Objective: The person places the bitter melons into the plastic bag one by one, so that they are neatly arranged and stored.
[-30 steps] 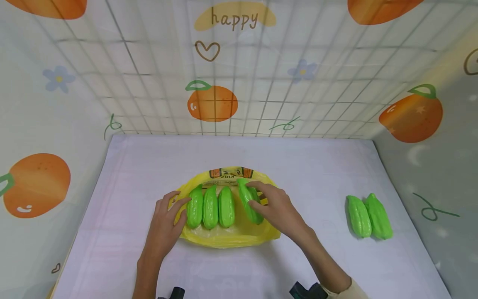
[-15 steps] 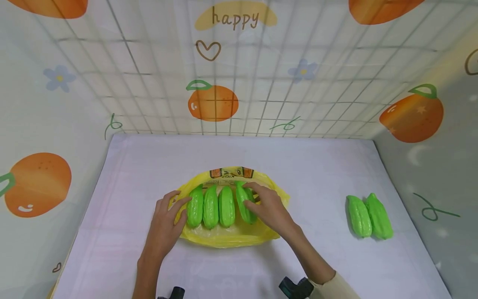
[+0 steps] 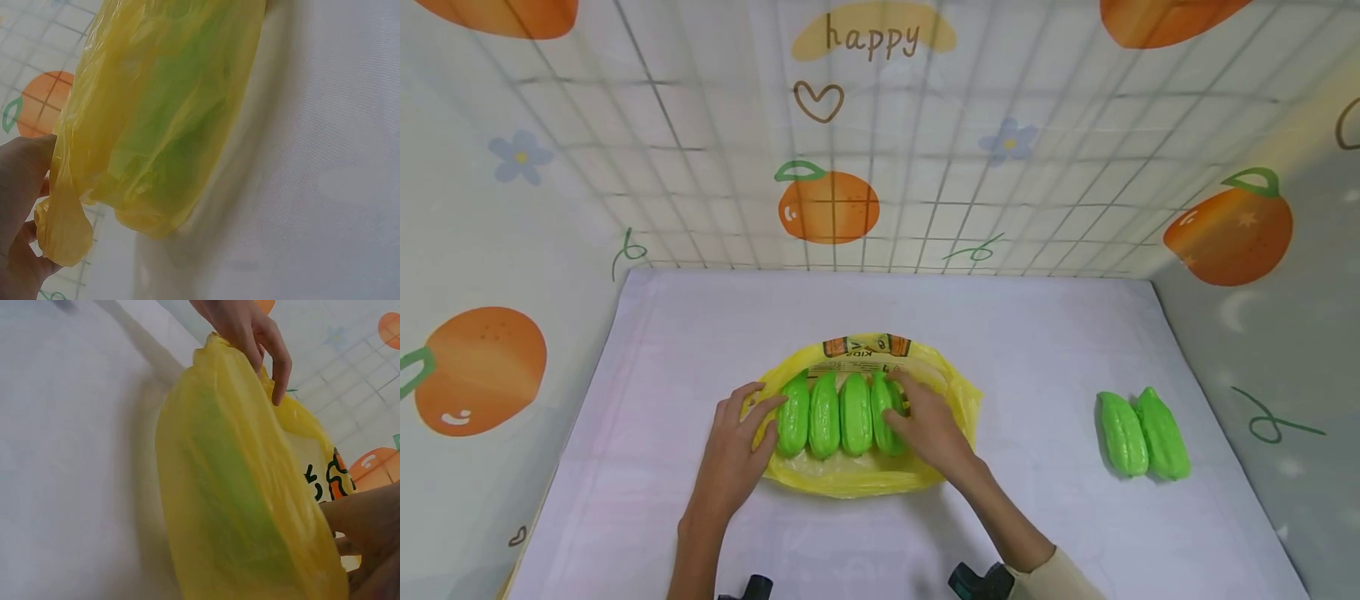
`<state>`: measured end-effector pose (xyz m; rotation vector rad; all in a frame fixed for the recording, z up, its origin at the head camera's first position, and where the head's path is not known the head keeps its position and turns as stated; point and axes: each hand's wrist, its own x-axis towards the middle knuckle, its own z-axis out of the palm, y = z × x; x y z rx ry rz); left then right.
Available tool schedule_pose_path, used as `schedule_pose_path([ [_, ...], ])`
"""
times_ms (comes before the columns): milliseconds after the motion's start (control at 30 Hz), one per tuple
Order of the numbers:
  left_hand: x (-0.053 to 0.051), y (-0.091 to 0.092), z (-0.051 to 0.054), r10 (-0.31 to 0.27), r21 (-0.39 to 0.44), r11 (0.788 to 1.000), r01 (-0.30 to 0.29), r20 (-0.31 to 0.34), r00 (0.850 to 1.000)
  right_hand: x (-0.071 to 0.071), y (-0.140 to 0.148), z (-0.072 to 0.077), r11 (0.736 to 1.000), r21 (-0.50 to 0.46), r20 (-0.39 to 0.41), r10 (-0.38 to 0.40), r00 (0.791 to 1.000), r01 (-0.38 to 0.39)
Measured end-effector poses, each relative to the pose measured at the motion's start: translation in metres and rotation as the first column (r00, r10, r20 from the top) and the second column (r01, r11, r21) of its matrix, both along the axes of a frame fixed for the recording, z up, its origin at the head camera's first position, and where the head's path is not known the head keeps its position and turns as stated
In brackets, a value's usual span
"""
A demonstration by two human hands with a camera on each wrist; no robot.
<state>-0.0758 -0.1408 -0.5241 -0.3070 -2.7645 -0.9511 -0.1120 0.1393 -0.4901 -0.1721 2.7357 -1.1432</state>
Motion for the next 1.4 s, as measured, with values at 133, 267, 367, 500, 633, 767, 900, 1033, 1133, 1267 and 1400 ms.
schedule_pose_path([
  [133,0.000,0.000,0.000,-0.001,0.003,1.000,0.001,-0.004,1.000,0.002,-0.001,-0.002,1.000,0.005,0.007,-0.007,1.000,0.007],
  [267,0.000,0.000,0.001,-0.003,0.006,1.000,0.003,-0.004,1.000,0.003,-0.001,-0.005,1.000,0.003,0.015,0.003,1.000,-0.003],
  [367,0.000,0.000,0.000,-0.004,0.008,1.000,0.004,-0.003,1.000,0.004,-0.001,-0.007,1.000,-0.010,0.027,0.013,1.000,-0.013],
  [500,-0.001,-0.001,-0.001,-0.005,0.008,1.000,0.005,-0.005,1.000,0.005,-0.002,-0.009,1.000,-0.007,0.049,0.017,0.999,-0.016],
  [633,-0.001,-0.001,-0.001,-0.002,0.008,1.000,0.002,0.000,1.000,0.005,-0.001,-0.009,1.000,0.008,0.072,0.011,0.997,-0.011],
  [767,-0.001,-0.001,0.000,-0.001,0.007,1.000,0.001,0.003,1.000,0.004,-0.001,-0.008,0.999,0.032,0.085,0.005,0.996,-0.007],
  [900,-0.001,-0.001,-0.001,0.000,0.007,1.000,0.000,0.001,1.000,0.004,0.000,-0.005,0.999,0.051,0.073,-0.005,0.997,0.001],
  [1033,-0.001,-0.001,-0.001,0.002,0.008,1.000,-0.002,0.001,1.000,0.005,0.002,-0.003,0.998,0.059,0.058,-0.001,0.998,-0.002],
  [1133,-0.001,-0.001,-0.001,0.001,0.009,1.000,-0.001,0.003,1.000,0.006,0.003,0.001,0.998,0.055,0.046,0.003,0.999,-0.005],
  [1267,-0.001,-0.001,-0.002,0.000,0.011,1.000,0.000,-0.003,1.000,0.007,0.004,0.009,0.999,0.051,0.019,0.015,1.000,-0.016],
  [1400,-0.001,-0.001,-0.002,0.000,0.011,1.000,0.000,-0.012,1.000,0.009,0.007,0.020,0.999,0.041,-0.012,0.024,1.000,-0.023],
])
